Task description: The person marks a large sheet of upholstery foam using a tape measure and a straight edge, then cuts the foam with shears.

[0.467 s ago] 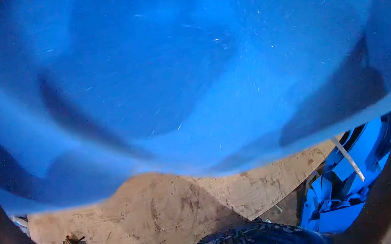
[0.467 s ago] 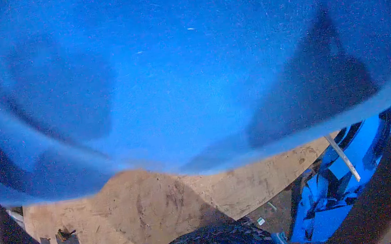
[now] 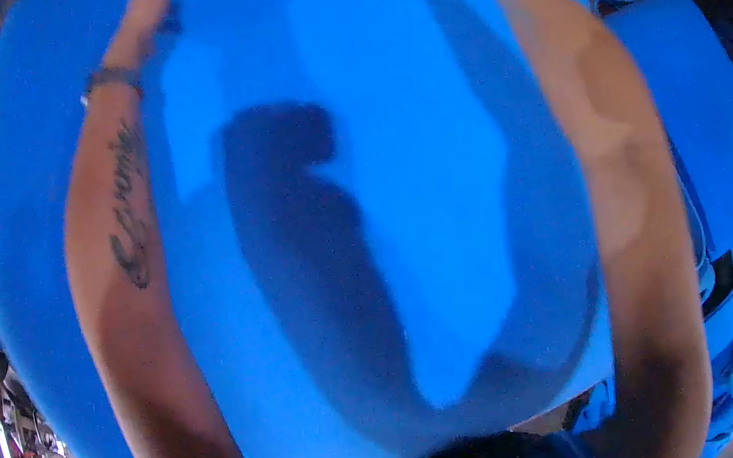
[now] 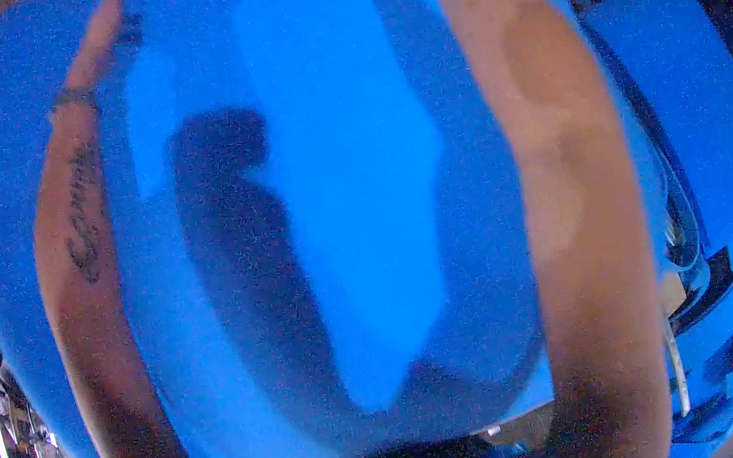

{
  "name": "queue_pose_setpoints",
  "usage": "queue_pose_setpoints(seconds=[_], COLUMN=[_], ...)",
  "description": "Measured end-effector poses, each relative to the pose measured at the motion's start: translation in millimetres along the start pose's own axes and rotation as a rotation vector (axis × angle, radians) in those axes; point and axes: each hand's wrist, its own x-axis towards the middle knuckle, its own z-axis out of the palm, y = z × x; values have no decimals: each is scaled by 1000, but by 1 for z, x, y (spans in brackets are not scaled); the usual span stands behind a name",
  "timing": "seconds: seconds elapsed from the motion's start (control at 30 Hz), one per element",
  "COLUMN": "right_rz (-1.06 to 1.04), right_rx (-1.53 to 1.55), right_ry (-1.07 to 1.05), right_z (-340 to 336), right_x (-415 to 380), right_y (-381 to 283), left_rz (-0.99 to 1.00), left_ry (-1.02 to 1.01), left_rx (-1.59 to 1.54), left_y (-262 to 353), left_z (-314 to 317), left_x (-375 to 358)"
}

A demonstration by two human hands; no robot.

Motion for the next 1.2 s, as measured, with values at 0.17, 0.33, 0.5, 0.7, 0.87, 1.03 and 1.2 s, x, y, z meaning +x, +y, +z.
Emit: queue_pose_setpoints(seconds=[0.17,0.33,0.5,0.7,0.87,1.03,1.2], right_rz=[10,144,950,1243,1454,1279,569], right_rx=[-300,-200,-773,190,590,136,544], right_ry=[-744,-756,-314,7,270,153,394], right_z=[49,-49,-213,-135,-105,-90,-83], right_x=[-136,-377,-718,-786,-728,-660,-566], right_y=[151,64,100,10,77,87,26], left_rz=[99,-62,-484,-996,-1083,-652,-410], left_ry=[-752,-686,-40,605,568,682,784], left_rx=[608,1027,1024,-73,-230,-235,-207], left_y=[-182,-232,-274,-323,-305,-319,-248], left_z=[53,-40,-111,-98,-74,-65,-98], left_x=[-100,-337,-597,-717,-635,-597,-530])
